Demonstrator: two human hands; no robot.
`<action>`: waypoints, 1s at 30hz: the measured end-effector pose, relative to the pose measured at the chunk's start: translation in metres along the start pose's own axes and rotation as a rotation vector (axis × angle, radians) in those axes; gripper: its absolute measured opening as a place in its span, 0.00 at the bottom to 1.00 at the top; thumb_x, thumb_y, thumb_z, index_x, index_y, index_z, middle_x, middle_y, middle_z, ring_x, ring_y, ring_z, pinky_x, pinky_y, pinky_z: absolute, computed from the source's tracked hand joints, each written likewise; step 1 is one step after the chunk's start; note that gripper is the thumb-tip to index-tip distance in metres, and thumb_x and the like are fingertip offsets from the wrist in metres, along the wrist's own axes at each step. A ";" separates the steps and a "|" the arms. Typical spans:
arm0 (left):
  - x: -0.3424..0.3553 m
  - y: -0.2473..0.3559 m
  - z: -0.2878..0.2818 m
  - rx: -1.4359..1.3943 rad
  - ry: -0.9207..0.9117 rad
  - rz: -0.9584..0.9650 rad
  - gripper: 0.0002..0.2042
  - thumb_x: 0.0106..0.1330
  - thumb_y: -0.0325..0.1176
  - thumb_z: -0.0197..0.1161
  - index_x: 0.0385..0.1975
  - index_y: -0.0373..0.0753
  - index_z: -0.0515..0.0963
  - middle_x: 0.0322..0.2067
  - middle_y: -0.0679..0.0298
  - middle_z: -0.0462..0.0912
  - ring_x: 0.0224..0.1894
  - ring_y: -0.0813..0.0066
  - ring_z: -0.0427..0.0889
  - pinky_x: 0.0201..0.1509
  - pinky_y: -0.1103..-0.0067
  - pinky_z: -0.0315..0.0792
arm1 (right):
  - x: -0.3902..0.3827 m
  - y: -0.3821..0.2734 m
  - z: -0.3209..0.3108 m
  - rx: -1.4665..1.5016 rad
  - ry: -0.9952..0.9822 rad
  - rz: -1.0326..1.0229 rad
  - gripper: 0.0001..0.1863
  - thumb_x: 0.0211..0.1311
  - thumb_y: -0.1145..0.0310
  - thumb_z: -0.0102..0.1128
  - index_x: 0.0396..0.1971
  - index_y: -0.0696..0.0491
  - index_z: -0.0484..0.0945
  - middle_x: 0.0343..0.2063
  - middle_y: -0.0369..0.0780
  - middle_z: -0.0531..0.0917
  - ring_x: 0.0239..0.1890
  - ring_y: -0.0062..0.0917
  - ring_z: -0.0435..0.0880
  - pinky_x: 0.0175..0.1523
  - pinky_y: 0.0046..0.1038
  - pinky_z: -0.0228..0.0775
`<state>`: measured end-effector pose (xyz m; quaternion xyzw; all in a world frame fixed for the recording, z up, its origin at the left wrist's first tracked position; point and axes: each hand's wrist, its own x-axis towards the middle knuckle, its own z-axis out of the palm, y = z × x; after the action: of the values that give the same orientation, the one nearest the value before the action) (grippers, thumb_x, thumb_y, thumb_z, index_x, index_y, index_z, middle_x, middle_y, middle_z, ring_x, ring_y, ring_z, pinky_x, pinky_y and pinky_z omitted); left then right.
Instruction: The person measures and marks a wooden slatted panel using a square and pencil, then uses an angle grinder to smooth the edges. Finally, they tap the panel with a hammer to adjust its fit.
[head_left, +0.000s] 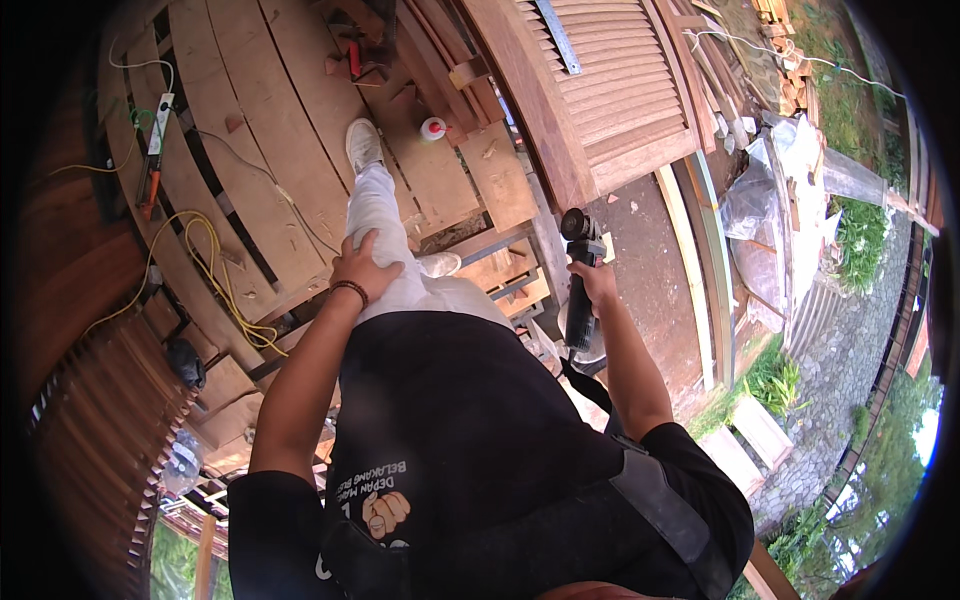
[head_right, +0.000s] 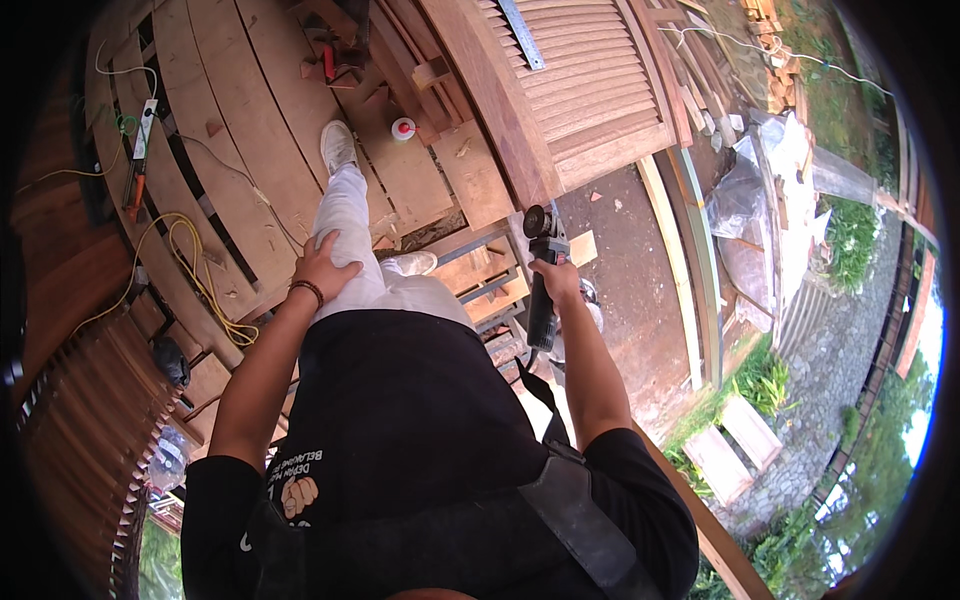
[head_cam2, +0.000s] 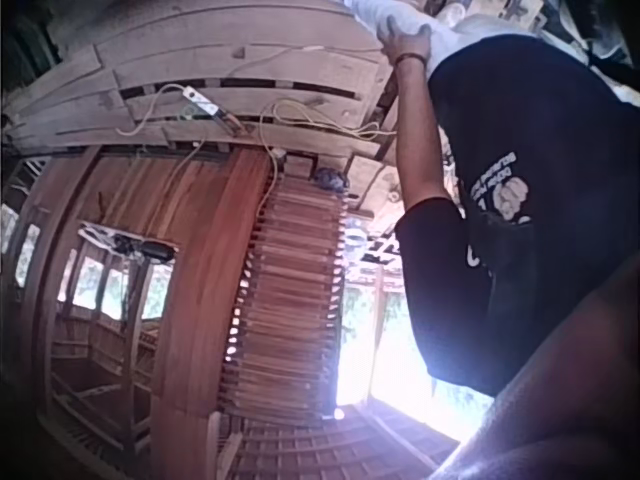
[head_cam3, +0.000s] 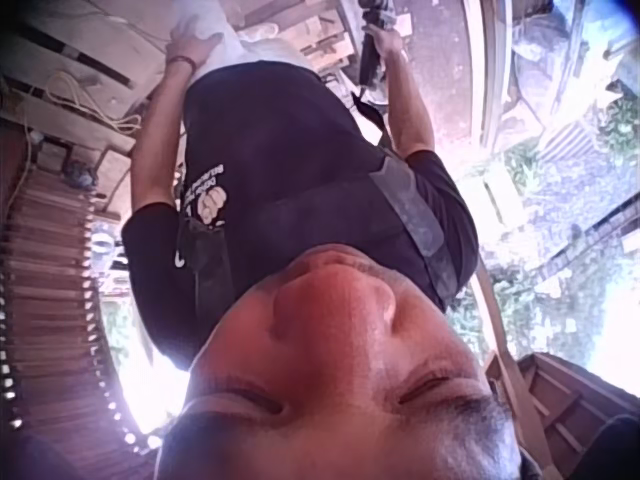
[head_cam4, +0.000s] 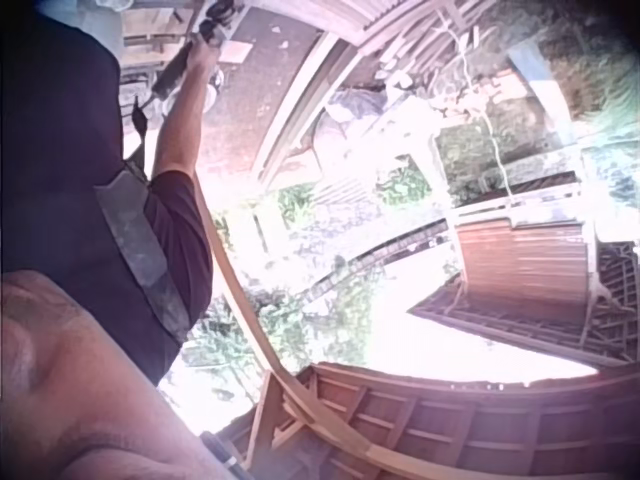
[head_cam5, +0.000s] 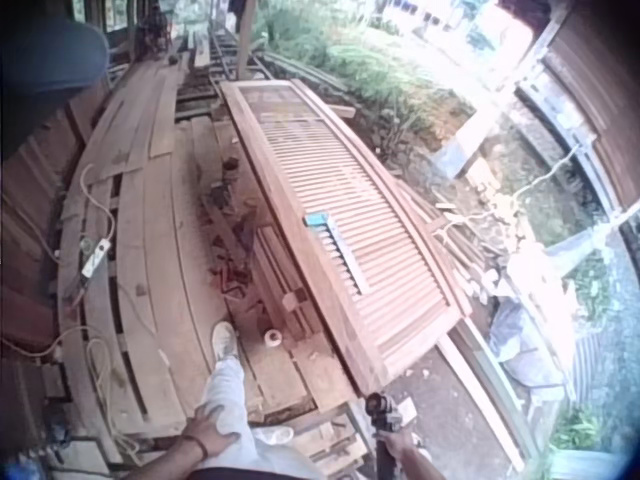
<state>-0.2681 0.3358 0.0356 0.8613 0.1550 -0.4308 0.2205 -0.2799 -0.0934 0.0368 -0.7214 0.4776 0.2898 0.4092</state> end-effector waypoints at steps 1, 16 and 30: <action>0.000 -0.001 0.000 -0.008 0.006 0.002 0.43 0.52 0.58 0.66 0.69 0.54 0.59 0.68 0.47 0.55 0.65 0.43 0.65 0.68 0.63 0.62 | 0.000 0.000 0.000 -0.006 0.003 0.001 0.16 0.45 0.67 0.69 0.31 0.59 0.76 0.21 0.41 0.79 0.19 0.27 0.79 0.25 0.31 0.72; 0.003 -0.006 0.003 -0.016 0.022 0.020 0.42 0.52 0.57 0.65 0.69 0.55 0.59 0.68 0.48 0.55 0.64 0.43 0.65 0.68 0.63 0.63 | -0.009 -0.008 0.003 0.030 -0.006 0.040 0.16 0.45 0.66 0.69 0.32 0.59 0.77 0.21 0.40 0.79 0.20 0.27 0.79 0.26 0.31 0.72; 0.002 -0.005 -0.002 -0.025 0.033 0.031 0.41 0.53 0.56 0.65 0.69 0.53 0.59 0.68 0.47 0.56 0.65 0.44 0.64 0.68 0.64 0.62 | 0.008 0.000 0.000 -0.052 0.028 0.014 0.17 0.44 0.65 0.69 0.31 0.60 0.79 0.21 0.40 0.80 0.19 0.27 0.78 0.26 0.32 0.71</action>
<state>-0.2676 0.3417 0.0336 0.8677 0.1508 -0.4110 0.2352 -0.2772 -0.0973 0.0301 -0.7323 0.4808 0.2949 0.3816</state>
